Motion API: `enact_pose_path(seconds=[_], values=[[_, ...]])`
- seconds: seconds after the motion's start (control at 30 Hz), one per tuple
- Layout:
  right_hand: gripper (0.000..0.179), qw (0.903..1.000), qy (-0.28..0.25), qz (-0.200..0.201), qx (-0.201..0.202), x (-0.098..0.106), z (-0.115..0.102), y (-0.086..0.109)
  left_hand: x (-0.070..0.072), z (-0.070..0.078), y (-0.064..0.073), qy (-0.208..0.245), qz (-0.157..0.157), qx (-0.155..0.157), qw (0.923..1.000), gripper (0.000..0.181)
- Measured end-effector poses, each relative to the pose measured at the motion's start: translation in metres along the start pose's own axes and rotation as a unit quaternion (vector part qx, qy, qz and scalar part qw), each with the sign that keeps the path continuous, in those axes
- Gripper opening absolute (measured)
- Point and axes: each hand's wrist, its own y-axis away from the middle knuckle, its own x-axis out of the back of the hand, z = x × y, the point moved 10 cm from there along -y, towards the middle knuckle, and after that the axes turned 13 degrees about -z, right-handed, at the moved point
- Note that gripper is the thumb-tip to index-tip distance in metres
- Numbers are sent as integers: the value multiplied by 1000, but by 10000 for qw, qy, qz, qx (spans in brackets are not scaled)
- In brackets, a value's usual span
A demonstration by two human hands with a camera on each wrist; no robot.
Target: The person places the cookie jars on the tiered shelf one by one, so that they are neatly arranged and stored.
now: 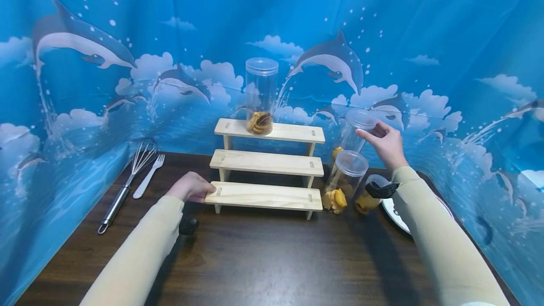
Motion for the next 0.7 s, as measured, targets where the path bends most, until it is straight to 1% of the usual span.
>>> enact_pose_path(seconds=[0.07, 0.2, 0.3, 0.43, 0.53, 0.7], values=[[83, 9999, -13, 104, 99, 3, -7, 0, 0, 0, 1, -6, 6, -10, 10000, 34], [74, 9989, -132, 278, 345, 6, -22, 0, 3, -2, 2, -51, 34, 8, 10000, 35], [66, 9965, -271, 574, 550, 13, -35, 1, 4, -1, 1, -115, 39, -24, 9999, 36], [61, 9916, -453, 938, 767, 24, -52, 5, 2, 2, 0, -96, -14, -93, 9999, 34], [62, 9906, -403, 1024, 812, 28, -64, 5, 0, 1, -1, -43, -47, -84, 9999, 35], [64, 9903, -358, 1021, 873, 30, -88, 2, -2, -1, -1, 23, -37, -85, 10000, 35]])
